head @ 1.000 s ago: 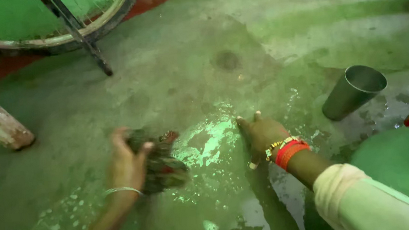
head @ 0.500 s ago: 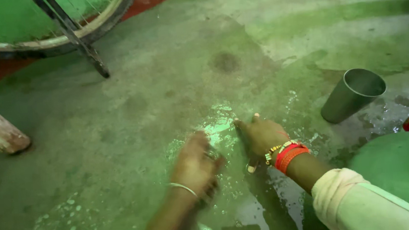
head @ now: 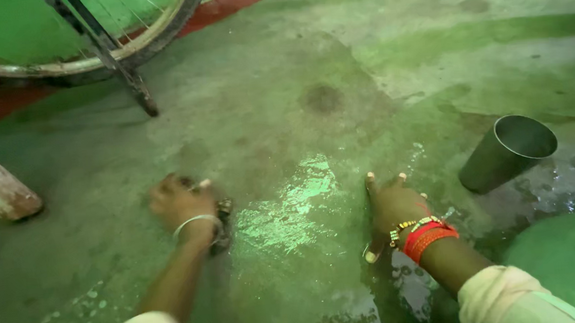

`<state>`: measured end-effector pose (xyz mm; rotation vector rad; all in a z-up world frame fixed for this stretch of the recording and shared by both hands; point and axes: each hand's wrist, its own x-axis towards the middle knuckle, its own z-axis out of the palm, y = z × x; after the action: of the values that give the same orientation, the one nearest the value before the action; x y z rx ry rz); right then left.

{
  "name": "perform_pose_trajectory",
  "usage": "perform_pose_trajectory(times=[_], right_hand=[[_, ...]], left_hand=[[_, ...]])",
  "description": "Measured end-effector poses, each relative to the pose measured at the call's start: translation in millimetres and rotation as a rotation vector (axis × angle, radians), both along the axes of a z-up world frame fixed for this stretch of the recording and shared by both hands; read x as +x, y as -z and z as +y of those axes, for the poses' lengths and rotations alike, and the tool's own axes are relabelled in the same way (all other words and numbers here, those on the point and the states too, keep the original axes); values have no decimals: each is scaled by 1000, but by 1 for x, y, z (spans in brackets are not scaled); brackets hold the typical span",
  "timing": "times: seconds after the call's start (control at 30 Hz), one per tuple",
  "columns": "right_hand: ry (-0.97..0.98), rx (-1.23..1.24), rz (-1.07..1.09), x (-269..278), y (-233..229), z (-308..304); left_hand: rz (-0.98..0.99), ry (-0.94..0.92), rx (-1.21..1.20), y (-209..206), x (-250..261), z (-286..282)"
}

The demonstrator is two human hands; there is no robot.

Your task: The person scrubs a wet concrete floor using a dark cloth and water from a white pot. They repeatedly dip the cloth into the pot and scrub the floor surface, moving around a bicycle and a motorcycle parked in the room.

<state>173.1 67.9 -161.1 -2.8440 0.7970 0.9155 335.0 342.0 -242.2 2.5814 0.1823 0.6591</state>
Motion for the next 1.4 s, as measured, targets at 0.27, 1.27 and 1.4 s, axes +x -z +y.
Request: perform_pose_trajectory(times=[0.27, 1.27, 1.4], right_hand=[[-55, 45, -165, -6, 11, -22], [-30, 100, -485, -34, 24, -59], [-84, 54, -409, -25, 22, -44]], left_hand=[[360, 809, -270, -31, -113, -101], [-94, 1188, -100, -18, -177, -12], [151, 346, -939, -2, -72, 49]])
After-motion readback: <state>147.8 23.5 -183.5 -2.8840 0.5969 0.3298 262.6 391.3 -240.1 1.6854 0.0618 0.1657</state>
